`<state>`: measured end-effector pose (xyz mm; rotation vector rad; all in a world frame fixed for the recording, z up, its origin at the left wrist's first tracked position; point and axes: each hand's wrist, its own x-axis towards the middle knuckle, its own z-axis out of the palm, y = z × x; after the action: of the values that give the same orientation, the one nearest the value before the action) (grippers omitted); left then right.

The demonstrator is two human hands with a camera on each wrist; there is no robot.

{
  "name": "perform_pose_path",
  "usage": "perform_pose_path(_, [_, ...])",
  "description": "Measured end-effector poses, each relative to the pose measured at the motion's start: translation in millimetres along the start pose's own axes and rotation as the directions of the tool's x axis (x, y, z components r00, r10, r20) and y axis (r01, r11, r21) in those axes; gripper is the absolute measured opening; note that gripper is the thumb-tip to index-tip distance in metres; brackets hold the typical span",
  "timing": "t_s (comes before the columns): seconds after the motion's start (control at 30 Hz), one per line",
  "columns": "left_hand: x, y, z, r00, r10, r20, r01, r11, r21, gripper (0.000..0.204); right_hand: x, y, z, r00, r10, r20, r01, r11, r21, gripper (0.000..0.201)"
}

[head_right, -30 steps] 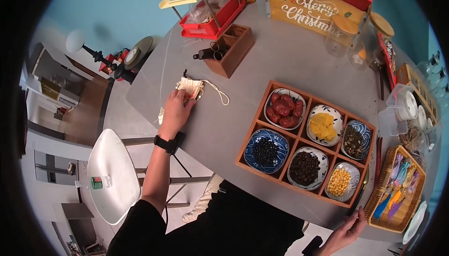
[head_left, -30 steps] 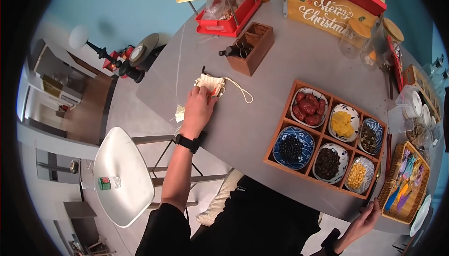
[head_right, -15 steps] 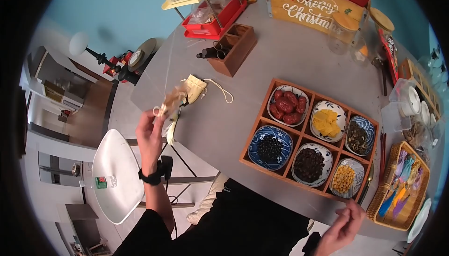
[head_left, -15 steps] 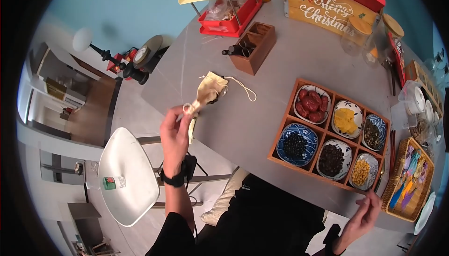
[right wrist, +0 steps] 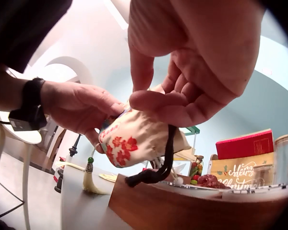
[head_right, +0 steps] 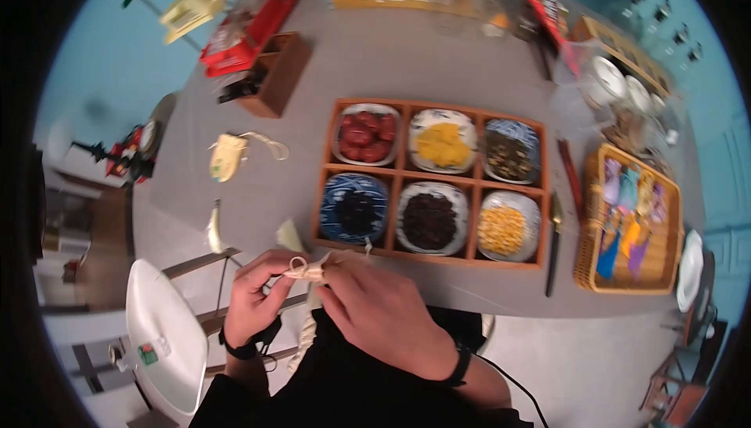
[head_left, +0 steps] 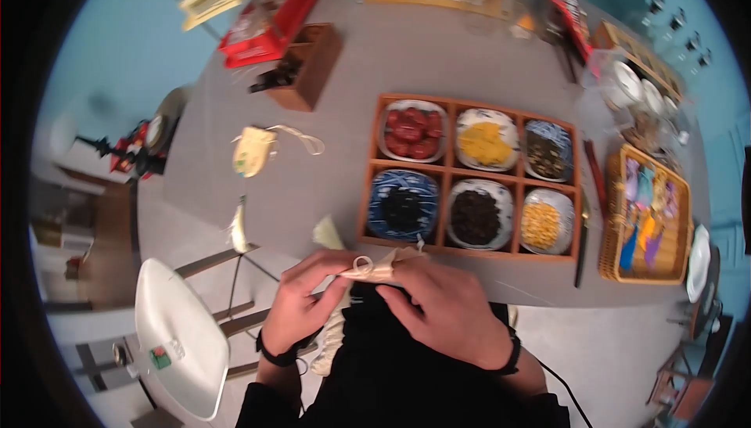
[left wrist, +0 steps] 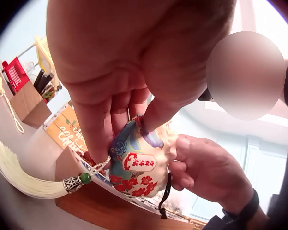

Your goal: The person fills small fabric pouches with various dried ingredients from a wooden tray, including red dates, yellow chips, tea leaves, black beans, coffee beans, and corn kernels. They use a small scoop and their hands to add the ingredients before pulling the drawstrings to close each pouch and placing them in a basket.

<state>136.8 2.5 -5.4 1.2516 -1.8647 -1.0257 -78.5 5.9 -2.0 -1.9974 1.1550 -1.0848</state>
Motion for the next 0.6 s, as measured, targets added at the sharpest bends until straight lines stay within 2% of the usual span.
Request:
perform_pose_path(0.03, [2,2,3,0.999,-0.011,0.032,0.010,1.000,0.013,0.014,-3,2,-3,1.000,0.027,-0.012,-0.027,0.999,-0.032,0.020])
perform_pose_path(0.1, [5,1,7,0.992,-0.095,0.088,0.092,0.995,0.032,0.013,-10,5,-9,0.980,0.178,0.085,-0.182,0.983,0.034,0.013])
perform_pose_path(0.17, [6,-1,10,0.971,-0.212,0.111,0.214,0.977,-0.011,0.036,-11,6,-16,0.967,0.237,0.096,-0.241,0.970,0.039,0.010])
perform_pose_path(0.2, [8,1,14,0.970,-0.208,0.121,0.211,0.977,-0.012,0.036,-11,5,-17,0.953,0.298,0.059,-0.302,0.949,0.087,0.011])
perform_pose_path(0.27, [14,8,23,0.993,0.032,0.110,-0.032,0.999,0.000,0.075,-11,4,-17,0.933,0.360,0.023,-0.359,0.923,0.139,0.011])
perform_pose_path(0.3, [16,11,29,0.993,0.032,0.114,-0.033,0.999,0.001,0.075,-10,4,-17,0.927,0.376,0.012,-0.371,0.909,0.187,0.013])
perform_pose_path(0.33, [17,14,35,0.987,0.064,0.145,-0.088,0.982,0.164,0.088,-9,4,-16,0.920,0.391,0.003,-0.381,0.894,0.235,0.014])
perform_pose_path(0.37, [17,16,40,0.980,0.089,0.178,-0.143,0.936,0.321,0.102,-8,3,-15,0.920,0.391,0.005,-0.381,0.893,0.238,0.014])
perform_pose_path(0.4, [19,13,43,0.978,0.134,0.158,-0.185,0.907,0.379,0.101,-7,3,-14,0.916,0.398,0.051,-0.395,0.875,0.278,0.017])
perform_pose_path(0.43, [18,7,45,0.978,0.134,0.159,-0.186,0.906,0.379,0.101,-7,3,-14,0.911,0.402,0.094,-0.410,0.856,0.316,0.022])
perform_pose_path(0.47, [16,1,47,0.989,0.102,0.103,-0.134,0.917,0.376,0.100,-7,2,-17,0.910,0.406,0.090,-0.412,0.855,0.315,0.022])
perform_pose_path(0.5, [17,-1,49,0.997,0.068,0.046,-0.080,0.926,0.369,0.100,-5,1,-25,0.904,0.366,0.222,-0.421,0.853,0.308,0.030])
perform_pose_path(0.53, [20,8,45,0.996,0.039,0.074,-0.062,0.939,0.338,0.094,-4,0,-31,0.881,0.318,0.351,-0.428,0.852,0.301,0.038])
perform_pose_path(0.57, [22,6,44,0.997,0.037,0.074,-0.060,0.939,0.338,0.094,-3,2,-37,0.880,0.318,0.353,-0.429,0.851,0.303,0.038])
perform_pose_path(0.6, [23,3,42,0.992,0.024,0.120,-0.054,0.966,0.251,0.093,-2,5,-43,0.876,0.196,0.441,-0.351,0.886,0.303,0.041])
